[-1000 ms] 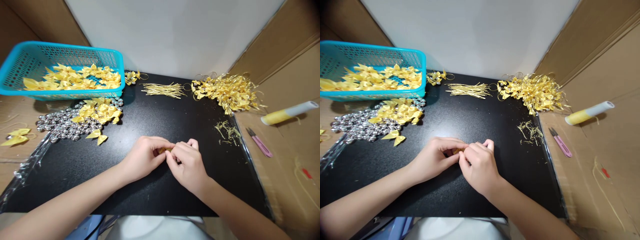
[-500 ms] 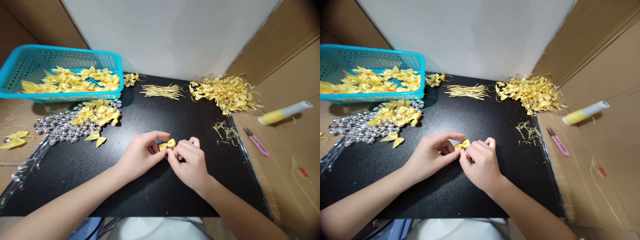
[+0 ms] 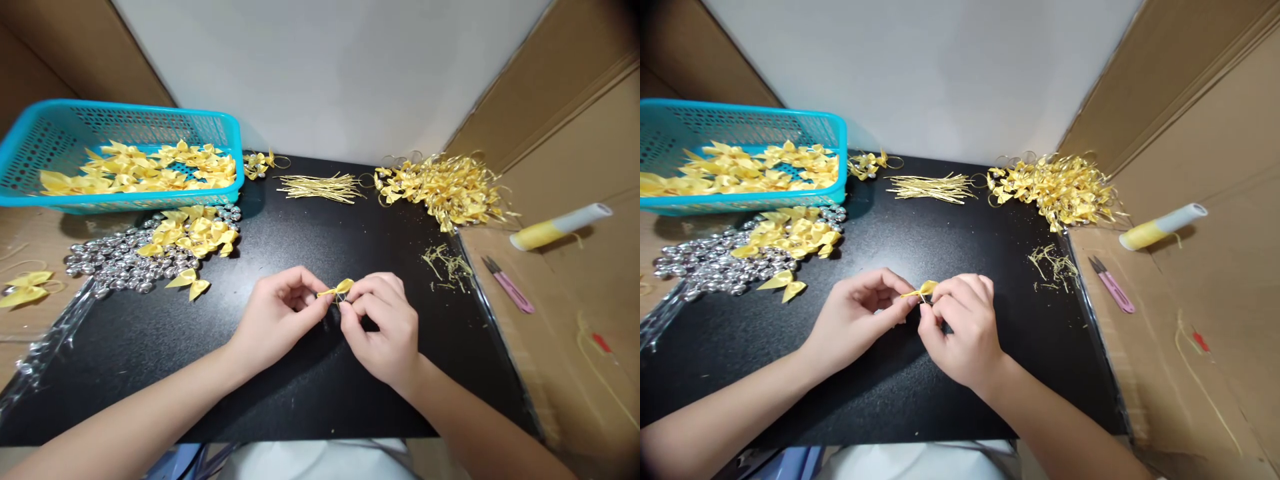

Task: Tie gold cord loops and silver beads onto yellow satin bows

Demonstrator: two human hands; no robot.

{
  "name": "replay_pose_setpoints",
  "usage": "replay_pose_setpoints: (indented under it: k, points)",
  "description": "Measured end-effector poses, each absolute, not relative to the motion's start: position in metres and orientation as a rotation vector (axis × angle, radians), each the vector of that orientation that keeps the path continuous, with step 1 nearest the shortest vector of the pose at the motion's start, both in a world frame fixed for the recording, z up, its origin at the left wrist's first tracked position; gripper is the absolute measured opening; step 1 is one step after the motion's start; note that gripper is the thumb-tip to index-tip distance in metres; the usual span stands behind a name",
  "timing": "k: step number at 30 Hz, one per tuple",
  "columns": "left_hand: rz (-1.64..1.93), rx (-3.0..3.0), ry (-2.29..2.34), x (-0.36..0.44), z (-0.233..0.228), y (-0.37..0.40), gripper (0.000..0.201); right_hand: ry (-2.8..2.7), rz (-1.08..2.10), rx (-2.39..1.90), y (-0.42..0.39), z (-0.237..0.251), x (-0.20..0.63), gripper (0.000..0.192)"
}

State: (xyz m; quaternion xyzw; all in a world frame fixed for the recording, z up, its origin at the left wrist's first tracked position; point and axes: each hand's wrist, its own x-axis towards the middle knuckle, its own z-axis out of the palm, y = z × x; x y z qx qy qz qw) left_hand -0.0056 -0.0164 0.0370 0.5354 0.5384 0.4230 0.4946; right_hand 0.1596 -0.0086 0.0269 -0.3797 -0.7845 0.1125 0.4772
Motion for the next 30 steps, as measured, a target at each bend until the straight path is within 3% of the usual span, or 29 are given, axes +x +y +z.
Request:
replay_pose_setpoints:
  k: [4, 15, 30]
  points:
    - [1.044, 1.315, 1.329, -0.0054, 0.0362, -0.0163, 0.014, -1.859, 0.266, -0.961, -0.0092, 0.0288, 0.1597, 0.025]
    - [1.073, 1.283, 1.338, -0.0035, 0.0384, -0.014, 0.011, -1.757, 0.676, -0.971, -0.0089, 0.028, 0.158, 0.027]
    - [1.092, 1.304, 1.361, -0.003, 0.0371, -0.0154, 0.011, -1.74, 0.691, -0.97, -0.0101, 0.0278, 0.1557, 0.027]
